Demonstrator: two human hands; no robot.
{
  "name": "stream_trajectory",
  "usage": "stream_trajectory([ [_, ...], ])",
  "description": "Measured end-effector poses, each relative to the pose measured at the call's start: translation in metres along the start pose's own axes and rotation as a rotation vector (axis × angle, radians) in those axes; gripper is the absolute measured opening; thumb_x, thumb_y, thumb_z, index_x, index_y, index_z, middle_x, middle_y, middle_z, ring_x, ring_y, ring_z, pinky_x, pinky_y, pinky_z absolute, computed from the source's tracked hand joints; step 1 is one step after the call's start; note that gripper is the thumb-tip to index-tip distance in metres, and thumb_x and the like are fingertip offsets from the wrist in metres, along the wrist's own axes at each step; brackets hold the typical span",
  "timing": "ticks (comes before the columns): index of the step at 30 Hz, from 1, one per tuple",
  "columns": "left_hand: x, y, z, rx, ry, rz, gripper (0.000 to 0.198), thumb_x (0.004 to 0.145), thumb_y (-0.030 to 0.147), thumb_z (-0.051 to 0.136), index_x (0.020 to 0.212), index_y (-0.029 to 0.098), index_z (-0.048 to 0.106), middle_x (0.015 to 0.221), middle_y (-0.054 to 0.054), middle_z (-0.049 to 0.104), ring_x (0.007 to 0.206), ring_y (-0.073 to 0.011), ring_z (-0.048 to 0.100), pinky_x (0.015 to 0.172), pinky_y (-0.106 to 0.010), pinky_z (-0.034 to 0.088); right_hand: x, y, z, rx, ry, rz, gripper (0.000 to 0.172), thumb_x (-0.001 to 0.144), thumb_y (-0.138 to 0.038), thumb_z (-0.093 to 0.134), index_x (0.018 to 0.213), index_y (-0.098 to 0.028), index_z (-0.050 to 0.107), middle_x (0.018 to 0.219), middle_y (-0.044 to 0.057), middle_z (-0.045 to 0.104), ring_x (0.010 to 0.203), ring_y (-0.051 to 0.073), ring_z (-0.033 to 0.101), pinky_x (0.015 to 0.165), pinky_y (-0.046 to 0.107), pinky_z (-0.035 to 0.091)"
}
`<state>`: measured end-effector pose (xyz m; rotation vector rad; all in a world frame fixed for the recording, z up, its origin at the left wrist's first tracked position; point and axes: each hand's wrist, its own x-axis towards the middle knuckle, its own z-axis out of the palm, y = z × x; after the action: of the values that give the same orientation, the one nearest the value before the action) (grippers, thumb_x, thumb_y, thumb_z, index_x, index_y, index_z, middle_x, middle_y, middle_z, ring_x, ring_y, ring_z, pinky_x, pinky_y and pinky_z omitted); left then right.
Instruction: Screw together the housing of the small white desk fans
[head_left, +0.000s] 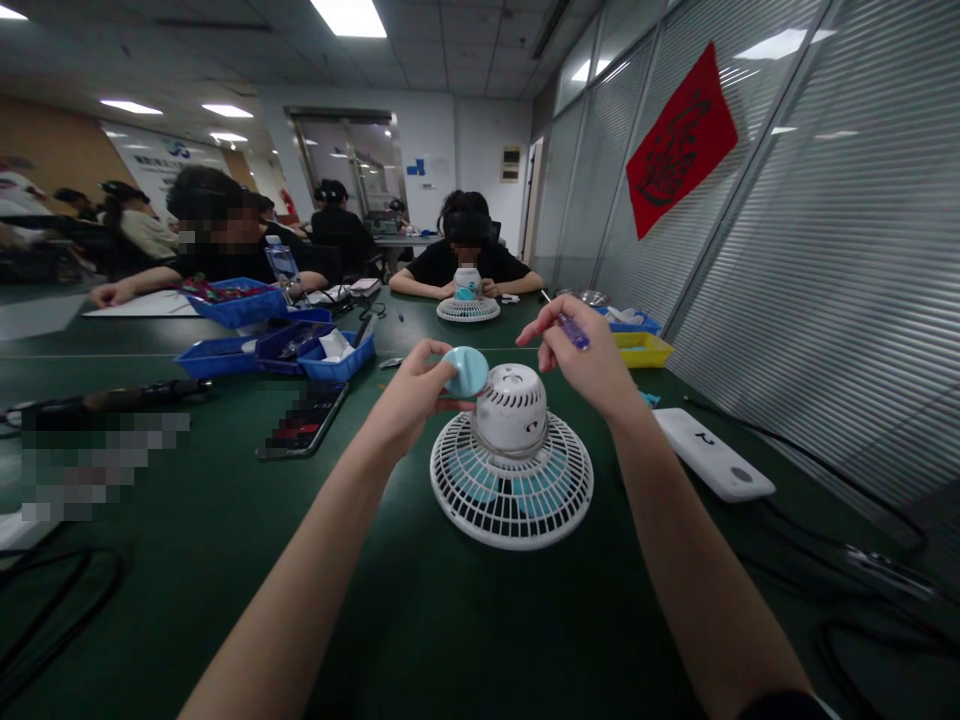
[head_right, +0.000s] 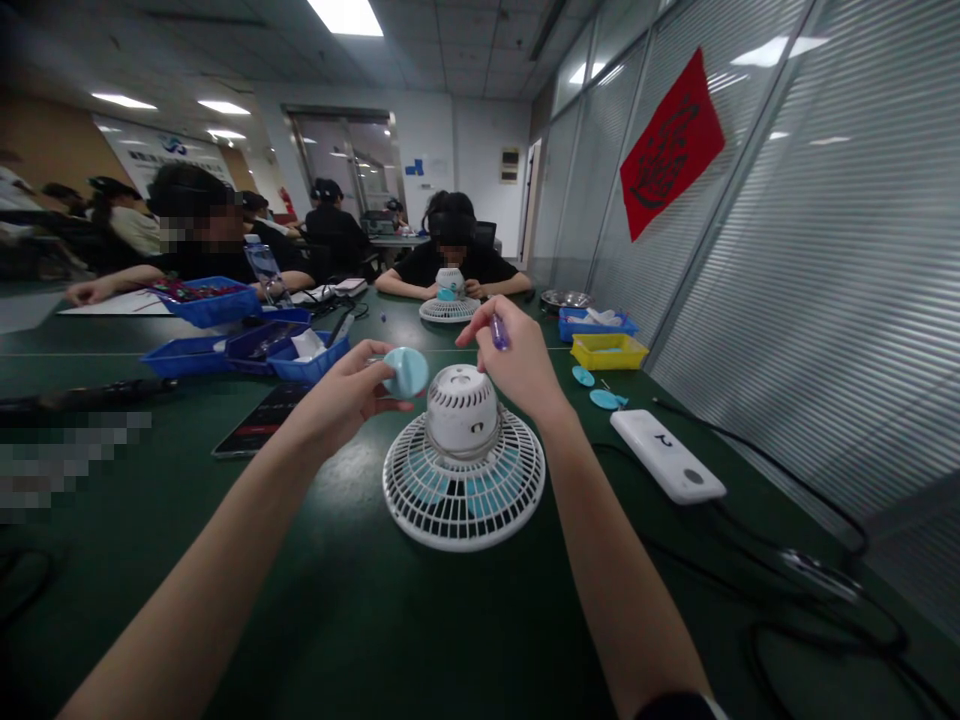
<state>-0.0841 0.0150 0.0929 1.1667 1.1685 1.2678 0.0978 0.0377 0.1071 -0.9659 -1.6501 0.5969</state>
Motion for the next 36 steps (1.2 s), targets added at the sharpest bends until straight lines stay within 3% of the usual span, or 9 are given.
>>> stream_trajectory([
  [4,-0.001,0.001,0.0,-0.017,-0.086,0.02,0.03,0.072,0.005,0.059,0.099,0.018,0.061,0.079,-0.001,0.068,0.075,-0.0134,0.066,0.07,-0.028,0.056,-0.001,0.0,0.0,-0.048,-0.059,-0.067,0.021,0.075,-0.002,0.043,0.076,-0.023,0.04,0.08,0.001,0.068,0.051,0.007,0.05,0.055,0.026,0.042],
  [7,-0.002,0.002,-0.001,0.029,-0.147,0.01,0.043,0.071,0.007,0.063,0.113,0.015,0.064,0.082,-0.003,0.071,0.079,-0.0159,0.066,0.077,-0.032,0.055,-0.003,-0.001,0.0,-0.087,-0.128,-0.14,0.019,0.074,-0.005,0.046,0.076,-0.023,0.041,0.086,0.004,0.069,0.065,0.011,0.059,0.062,0.027,0.044],
  [11,-0.001,0.001,-0.004,0.061,-0.145,0.014,0.06,0.071,0.006,0.067,0.13,0.01,0.058,0.07,-0.001,0.069,0.065,-0.0128,0.062,0.065,-0.026,0.051,-0.004,0.0,0.001,-0.096,-0.233,-0.228,0.02,0.073,-0.007,0.047,0.074,-0.024,0.036,0.092,0.006,0.071,0.079,0.016,0.063,0.069,0.03,0.045],
  [17,0.001,-0.003,-0.005,0.108,-0.176,-0.003,0.054,0.077,0.012,0.071,0.13,0.01,0.057,0.056,0.004,0.059,0.048,-0.0074,0.046,0.049,-0.02,0.035,-0.005,0.002,-0.001,-0.129,-0.379,-0.314,0.023,0.073,-0.007,0.047,0.069,-0.024,0.032,0.087,0.006,0.072,0.076,0.016,0.063,0.071,0.032,0.044],
  [22,-0.002,-0.001,-0.002,0.087,-0.108,-0.015,0.038,0.084,0.012,0.064,0.121,0.011,0.061,0.06,0.004,0.057,0.05,-0.0073,0.046,0.05,-0.021,0.034,-0.005,-0.002,-0.001,-0.134,-0.458,-0.283,0.024,0.077,-0.015,0.055,0.069,-0.024,0.034,0.086,0.006,0.07,0.083,0.019,0.066,0.073,0.032,0.044],
  [30,-0.004,0.001,0.0,0.072,-0.078,0.033,0.02,0.087,0.017,0.058,0.106,0.016,0.064,0.065,0.003,0.057,0.058,-0.0091,0.051,0.054,-0.021,0.038,-0.004,-0.003,-0.002,-0.176,-0.452,-0.268,0.025,0.08,-0.022,0.058,0.072,-0.024,0.035,0.09,0.006,0.069,0.081,0.018,0.062,0.075,0.033,0.043],
  [33,-0.005,0.001,0.0,0.11,-0.051,0.071,0.023,0.086,0.023,0.057,0.107,0.017,0.065,0.077,-0.001,0.067,0.076,-0.0139,0.063,0.065,-0.024,0.045,-0.003,-0.001,-0.007,-0.252,-0.384,-0.221,0.025,0.079,-0.018,0.058,0.071,-0.024,0.034,0.087,0.005,0.069,0.076,0.016,0.06,0.072,0.032,0.041],
  [36,-0.004,0.001,-0.002,0.169,-0.04,0.103,0.026,0.085,0.029,0.056,0.106,0.017,0.068,0.103,-0.009,0.075,0.103,-0.0212,0.067,0.08,-0.03,0.049,-0.001,0.002,-0.011,-0.338,-0.28,-0.164,0.029,0.077,-0.015,0.059,0.069,-0.024,0.033,0.083,0.004,0.07,0.073,0.016,0.06,0.071,0.031,0.041],
])
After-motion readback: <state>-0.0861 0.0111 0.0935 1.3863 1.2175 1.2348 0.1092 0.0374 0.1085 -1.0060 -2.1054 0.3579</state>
